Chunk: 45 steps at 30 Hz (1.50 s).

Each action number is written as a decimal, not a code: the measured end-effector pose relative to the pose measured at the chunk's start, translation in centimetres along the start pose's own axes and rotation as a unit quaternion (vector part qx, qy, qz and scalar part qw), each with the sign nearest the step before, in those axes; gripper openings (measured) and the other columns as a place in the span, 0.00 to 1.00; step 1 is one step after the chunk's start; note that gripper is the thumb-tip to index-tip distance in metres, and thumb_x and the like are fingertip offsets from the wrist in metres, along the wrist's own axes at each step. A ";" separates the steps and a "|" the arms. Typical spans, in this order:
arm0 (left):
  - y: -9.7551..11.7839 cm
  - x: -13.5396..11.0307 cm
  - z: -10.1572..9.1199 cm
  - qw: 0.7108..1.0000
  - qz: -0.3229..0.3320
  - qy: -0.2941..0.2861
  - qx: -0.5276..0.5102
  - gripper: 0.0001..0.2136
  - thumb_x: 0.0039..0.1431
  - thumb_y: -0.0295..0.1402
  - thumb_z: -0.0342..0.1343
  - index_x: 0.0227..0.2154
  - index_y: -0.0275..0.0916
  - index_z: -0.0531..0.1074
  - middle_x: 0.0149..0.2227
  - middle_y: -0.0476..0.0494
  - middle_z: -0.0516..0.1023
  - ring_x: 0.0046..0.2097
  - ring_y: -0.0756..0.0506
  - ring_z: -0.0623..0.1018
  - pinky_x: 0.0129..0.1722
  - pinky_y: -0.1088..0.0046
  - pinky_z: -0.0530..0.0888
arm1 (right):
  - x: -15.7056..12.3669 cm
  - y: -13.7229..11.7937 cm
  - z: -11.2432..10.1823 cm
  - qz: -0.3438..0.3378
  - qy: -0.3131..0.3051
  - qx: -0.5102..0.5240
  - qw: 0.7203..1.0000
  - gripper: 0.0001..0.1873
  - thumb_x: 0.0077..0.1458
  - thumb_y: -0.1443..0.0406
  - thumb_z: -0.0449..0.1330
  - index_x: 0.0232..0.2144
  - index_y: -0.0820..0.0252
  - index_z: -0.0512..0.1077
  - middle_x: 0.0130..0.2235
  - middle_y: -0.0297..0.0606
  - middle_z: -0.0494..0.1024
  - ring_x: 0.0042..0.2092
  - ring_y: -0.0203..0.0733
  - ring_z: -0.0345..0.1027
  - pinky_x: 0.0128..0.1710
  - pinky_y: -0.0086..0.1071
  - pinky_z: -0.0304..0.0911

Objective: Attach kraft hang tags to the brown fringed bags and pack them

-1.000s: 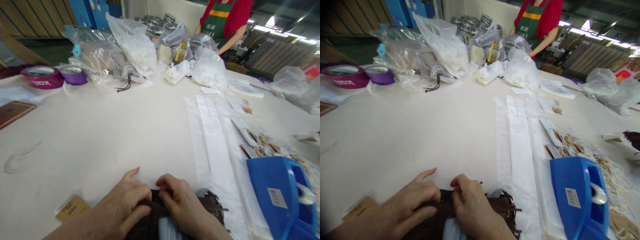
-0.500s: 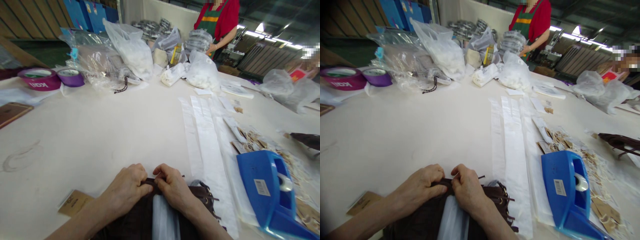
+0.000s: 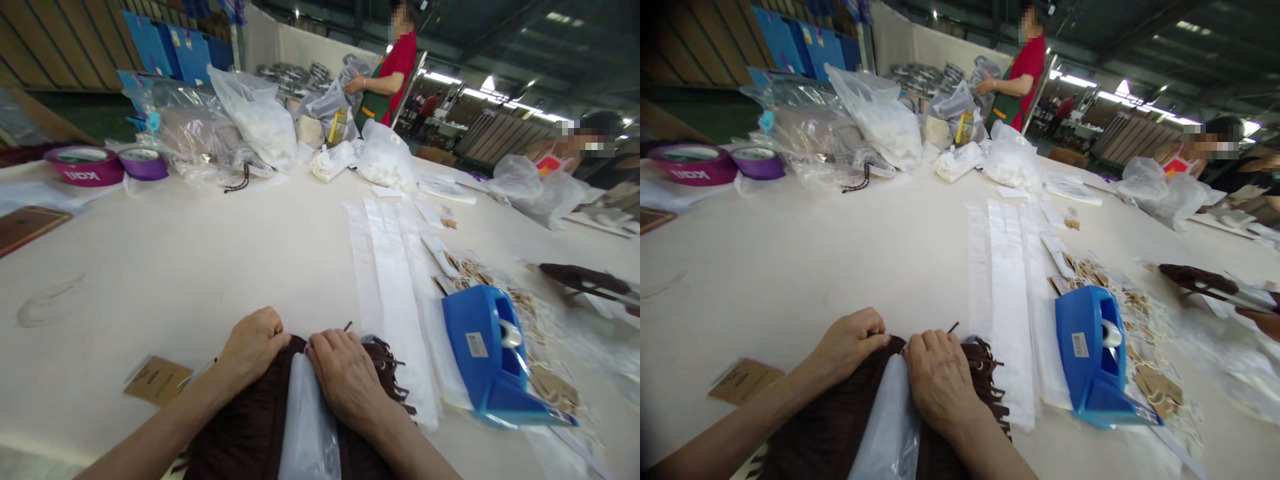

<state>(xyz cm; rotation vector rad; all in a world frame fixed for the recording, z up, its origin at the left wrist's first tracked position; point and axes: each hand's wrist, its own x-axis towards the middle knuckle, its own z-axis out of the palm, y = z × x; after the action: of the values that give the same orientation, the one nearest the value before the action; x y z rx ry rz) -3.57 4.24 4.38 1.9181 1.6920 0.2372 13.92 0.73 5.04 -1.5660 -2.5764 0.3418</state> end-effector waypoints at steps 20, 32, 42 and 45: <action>5.1 -4.8 0.3 0.989 0.120 0.085 -0.034 0.09 0.58 0.25 0.43 0.32 0.34 0.69 0.36 0.41 0.71 0.40 0.45 0.70 0.43 0.67 0.65 | 4.8 3.5 -0.3 0.032 0.021 -0.060 0.997 0.26 0.62 0.52 0.36 0.36 0.62 0.67 0.37 0.43 0.76 0.42 0.43 0.70 0.42 0.35 0.54; 6.6 -2.4 0.6 0.975 -0.034 0.023 -0.219 0.07 0.47 0.28 0.56 0.22 0.38 0.61 0.21 0.52 0.68 0.23 0.49 0.72 0.21 0.76 0.67 | 5.0 4.0 -0.2 0.043 0.022 0.050 0.998 0.20 0.62 0.56 0.43 0.33 0.60 0.70 0.33 0.38 0.77 0.37 0.38 0.70 0.36 0.29 0.57; 5.4 -2.4 2.9 0.948 -0.018 0.061 -0.313 0.10 0.48 0.26 0.55 0.31 0.40 0.59 0.16 0.59 0.64 0.18 0.51 0.68 0.19 0.78 0.65 | 3.6 2.5 -2.9 0.035 0.041 0.124 0.991 0.13 0.60 0.64 0.48 0.40 0.64 0.70 0.42 0.40 0.75 0.43 0.36 0.67 0.44 0.28 0.59; 4.7 -2.1 3.3 0.942 -0.008 0.059 -0.331 0.08 0.49 0.25 0.52 0.31 0.40 0.59 0.17 0.59 0.65 0.19 0.52 0.69 0.20 0.79 0.67 | -0.3 -0.2 -3.1 0.013 0.066 0.092 0.994 0.18 0.60 0.65 0.48 0.50 0.65 0.65 0.52 0.47 0.68 0.54 0.43 0.60 0.55 0.38 0.52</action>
<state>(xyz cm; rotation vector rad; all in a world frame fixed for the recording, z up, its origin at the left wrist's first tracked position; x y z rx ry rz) 1.61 1.08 4.57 1.3994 1.4435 0.8155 14.51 0.82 8.13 -1.5063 -2.3545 0.4471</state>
